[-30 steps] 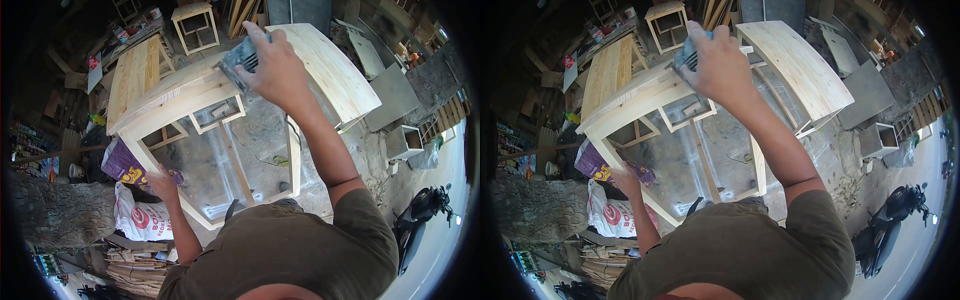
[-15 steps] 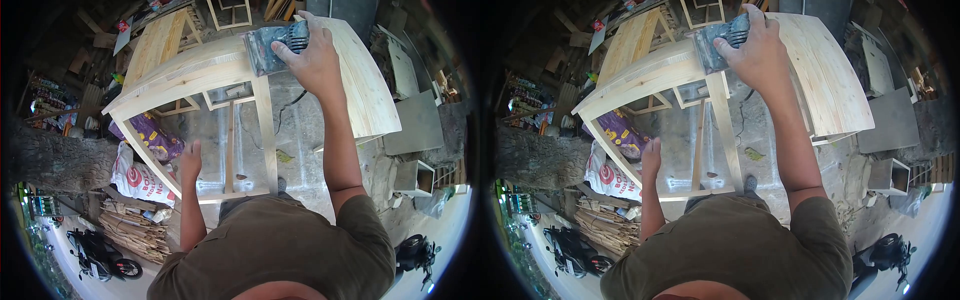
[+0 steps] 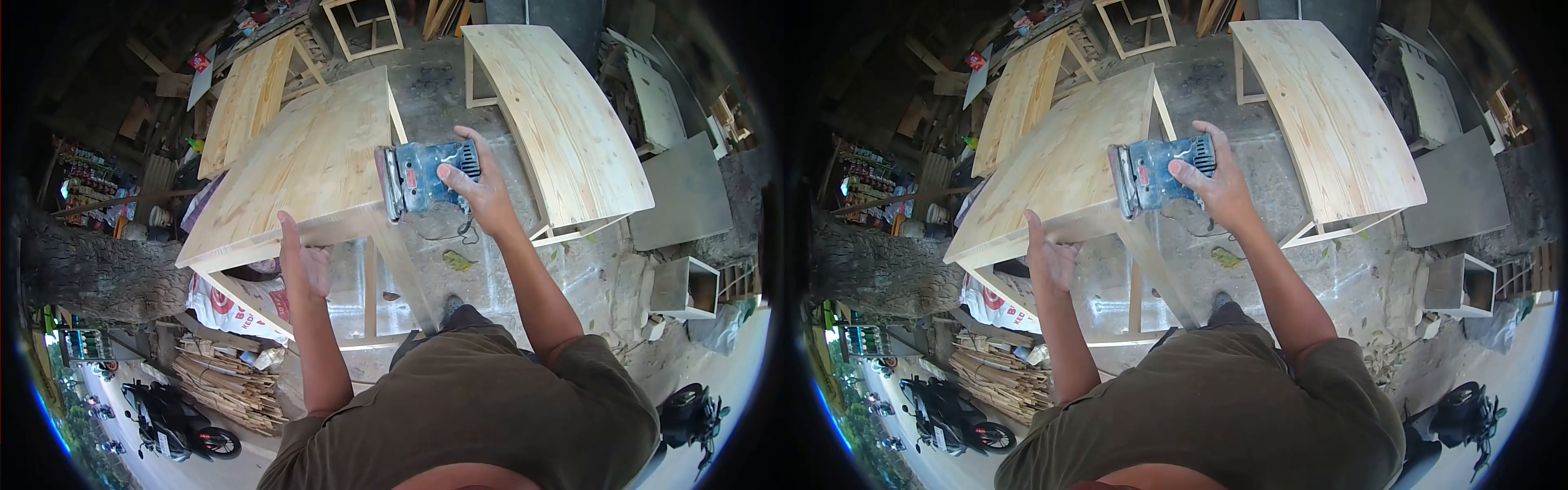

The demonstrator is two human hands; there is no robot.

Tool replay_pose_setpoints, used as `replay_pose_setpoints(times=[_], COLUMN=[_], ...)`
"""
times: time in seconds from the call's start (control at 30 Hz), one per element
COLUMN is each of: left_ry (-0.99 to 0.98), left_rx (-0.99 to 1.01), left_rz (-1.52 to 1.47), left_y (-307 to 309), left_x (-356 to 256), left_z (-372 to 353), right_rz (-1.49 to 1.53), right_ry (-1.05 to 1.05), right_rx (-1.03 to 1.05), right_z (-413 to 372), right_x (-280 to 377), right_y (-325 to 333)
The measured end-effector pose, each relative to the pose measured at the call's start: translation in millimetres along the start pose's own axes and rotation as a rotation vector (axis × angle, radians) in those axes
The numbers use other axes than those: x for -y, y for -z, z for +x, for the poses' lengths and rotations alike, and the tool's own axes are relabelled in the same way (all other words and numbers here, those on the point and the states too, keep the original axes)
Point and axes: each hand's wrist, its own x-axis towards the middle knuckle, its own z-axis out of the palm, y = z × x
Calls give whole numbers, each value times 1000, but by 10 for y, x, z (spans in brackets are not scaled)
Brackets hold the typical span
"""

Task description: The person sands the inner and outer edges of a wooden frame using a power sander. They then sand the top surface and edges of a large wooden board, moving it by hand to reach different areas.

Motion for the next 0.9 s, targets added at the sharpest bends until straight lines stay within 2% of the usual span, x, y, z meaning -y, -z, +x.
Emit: replay_pose_setpoints(times=[0.13,0.2,0.23,0.27,0.3,0.33,0.4,0.43,0.5,0.57,0.6,0.7,0.8,0.9], left_ry=[98,168,199,180,262,353,561,640,787,770,767,814,779,835], left_rx=[-4,-212,-312,-310,-293,-284,-331,-450,-672,-746,-774,-996,-934,-999], left_rz=[-118,-3,44,39,-10,-60,-171,-175,-168,-161,-163,-93,36,68], left_y=[325,655,771,821,951,1141,1498,1672,2065,2424,2602,3347,3645,3761], left_x=[381,706,847,896,958,1004,1239,1472,1938,2300,2527,3002,3284,3395], left_z=[-405,-673,-809,-1073,-1253,-1442,-1808,-1952,-2190,-2472,-2548,-2790,-2943,-2951], right_rz=[164,287,282,274,263,310,207,161,87,71,9,174,283,335], right_ry=[-173,-372,-385,-407,-441,-574,-545,-521,-632,-710,-659,-749,-852,-918], right_rx=[52,82,66,56,45,78,76,71,84,63,56,92,121,246], right_z=[-482,-778,-871,-992,-1126,-1247,-1510,-1637,-1815,-1906,-1937,-1834,-1645,-1774], right_x=[-624,-798,-946,-1159,-1267,-1369,-1912,-2158,-2414,-2709,-2994,-3462,-3733,-3766], right_y=[76,105,121,127,147,204,218,210,179,65,14,-113,-156,-38])
